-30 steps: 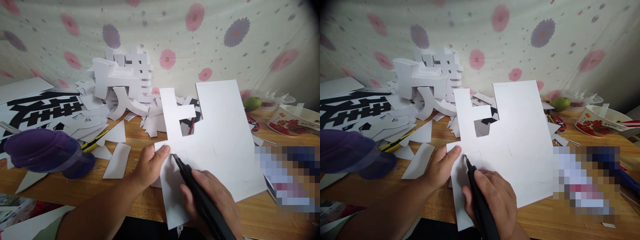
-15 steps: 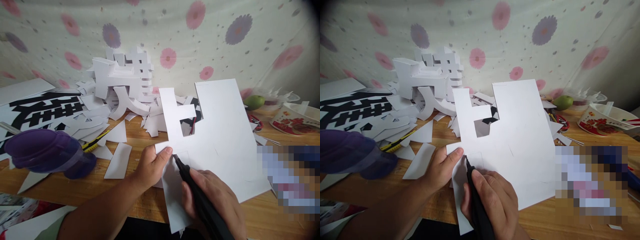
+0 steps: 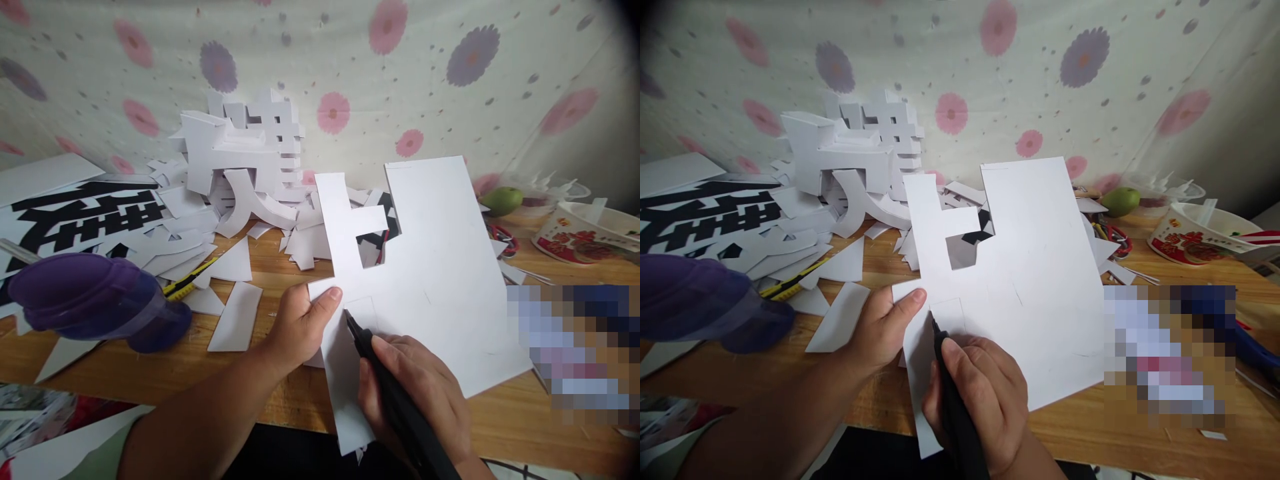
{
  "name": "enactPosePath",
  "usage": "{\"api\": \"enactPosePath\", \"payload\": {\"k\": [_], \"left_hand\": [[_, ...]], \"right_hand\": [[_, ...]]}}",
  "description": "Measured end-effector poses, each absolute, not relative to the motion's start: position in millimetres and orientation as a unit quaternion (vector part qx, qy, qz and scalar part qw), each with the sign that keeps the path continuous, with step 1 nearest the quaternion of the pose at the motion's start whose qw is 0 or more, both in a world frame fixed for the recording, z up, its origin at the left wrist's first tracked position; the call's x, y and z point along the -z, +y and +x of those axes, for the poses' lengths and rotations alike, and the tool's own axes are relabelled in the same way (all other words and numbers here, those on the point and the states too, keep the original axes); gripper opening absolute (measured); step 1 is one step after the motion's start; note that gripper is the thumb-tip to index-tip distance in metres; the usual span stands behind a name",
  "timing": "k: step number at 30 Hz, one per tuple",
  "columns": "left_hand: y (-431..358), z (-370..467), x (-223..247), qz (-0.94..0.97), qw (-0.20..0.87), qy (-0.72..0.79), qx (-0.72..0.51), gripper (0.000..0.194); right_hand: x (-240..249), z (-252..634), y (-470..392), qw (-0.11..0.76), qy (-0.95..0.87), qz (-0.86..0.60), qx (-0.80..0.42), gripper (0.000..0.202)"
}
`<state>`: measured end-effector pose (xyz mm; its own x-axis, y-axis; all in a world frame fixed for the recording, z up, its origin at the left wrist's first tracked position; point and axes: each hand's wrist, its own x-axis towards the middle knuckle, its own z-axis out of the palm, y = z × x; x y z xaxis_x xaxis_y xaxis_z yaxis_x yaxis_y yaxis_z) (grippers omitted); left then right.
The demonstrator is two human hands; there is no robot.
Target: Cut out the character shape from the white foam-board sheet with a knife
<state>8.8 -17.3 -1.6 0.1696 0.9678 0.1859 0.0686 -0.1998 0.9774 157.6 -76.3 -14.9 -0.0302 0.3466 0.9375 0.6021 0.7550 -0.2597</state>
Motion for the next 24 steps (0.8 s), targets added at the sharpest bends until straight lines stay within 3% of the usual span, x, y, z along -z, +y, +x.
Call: {"api": "enactPosePath", "payload": {"k": [14,24], "left_hand": [[-16,9,-2,0.634,0.438,0.41,-0.488,0.024],[-15,8,-6,0.644,0.429,0.407,-0.485,0.024]], "right_hand": [[22,166,-87,0.576,-0.726,-0.357,0.117,0.028],[21,169,-95,0.56,-0.734,-0.372,0.094,0.032]]}}
